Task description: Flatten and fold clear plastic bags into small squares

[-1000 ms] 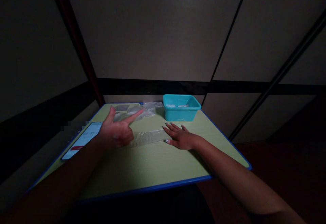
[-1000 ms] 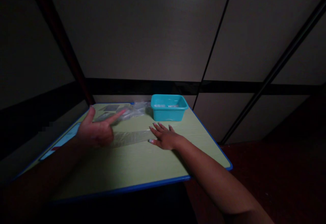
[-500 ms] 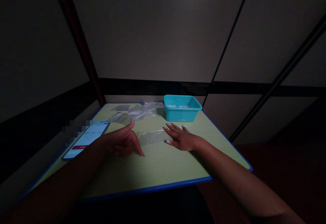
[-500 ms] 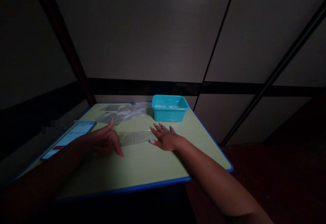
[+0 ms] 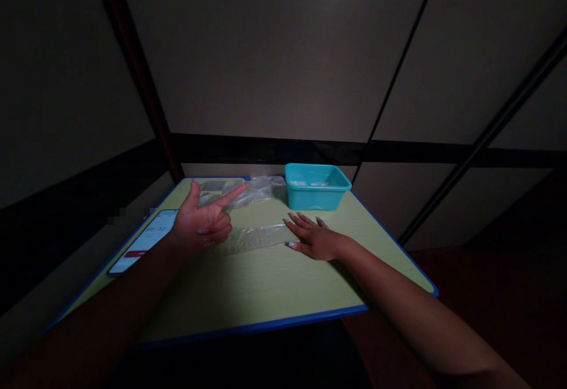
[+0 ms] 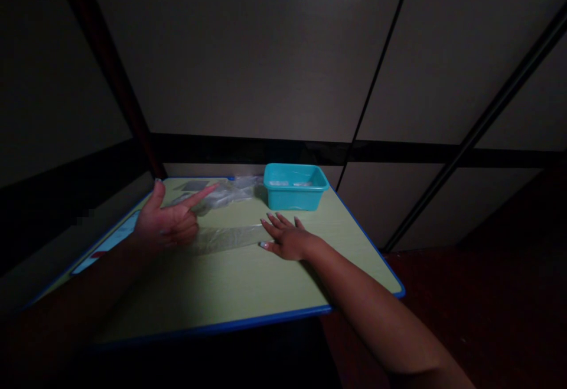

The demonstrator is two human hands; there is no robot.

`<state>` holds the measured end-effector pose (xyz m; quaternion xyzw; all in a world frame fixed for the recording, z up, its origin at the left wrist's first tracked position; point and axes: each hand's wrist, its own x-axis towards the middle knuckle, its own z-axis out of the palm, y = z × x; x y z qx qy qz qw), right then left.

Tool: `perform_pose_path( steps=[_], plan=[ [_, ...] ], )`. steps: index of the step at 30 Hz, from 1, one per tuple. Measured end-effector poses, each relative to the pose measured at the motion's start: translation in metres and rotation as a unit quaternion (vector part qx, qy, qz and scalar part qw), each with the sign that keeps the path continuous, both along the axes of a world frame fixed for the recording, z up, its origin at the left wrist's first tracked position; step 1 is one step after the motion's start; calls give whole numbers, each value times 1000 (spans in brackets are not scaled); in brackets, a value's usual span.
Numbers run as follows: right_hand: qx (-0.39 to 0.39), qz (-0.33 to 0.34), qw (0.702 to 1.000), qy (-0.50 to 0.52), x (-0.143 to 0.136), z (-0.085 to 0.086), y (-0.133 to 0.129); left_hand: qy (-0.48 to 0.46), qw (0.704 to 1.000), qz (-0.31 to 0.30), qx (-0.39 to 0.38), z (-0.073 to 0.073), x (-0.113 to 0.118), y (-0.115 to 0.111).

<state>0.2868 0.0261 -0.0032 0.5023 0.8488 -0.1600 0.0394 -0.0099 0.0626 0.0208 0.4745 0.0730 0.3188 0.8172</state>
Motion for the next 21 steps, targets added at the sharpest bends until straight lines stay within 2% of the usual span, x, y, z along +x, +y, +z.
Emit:
perform_pose_path(
  steps=[9, 16, 18, 21],
  plan=[
    [0, 1, 1000, 0, 0, -1, 1, 35, 995, 59, -68, 4, 5, -7],
    [1, 2, 1000, -6, -1, 1, -1, -46, 968, 231, -92, 4, -2, 9],
    [1, 0, 1000, -5, -1, 2, -1, -52, 965, 238, -102, 4, -4, 11],
    [0, -2, 1000, -5, -2, 2, -1, -18, 978, 185, -93, 0, -5, 10]
  ],
)
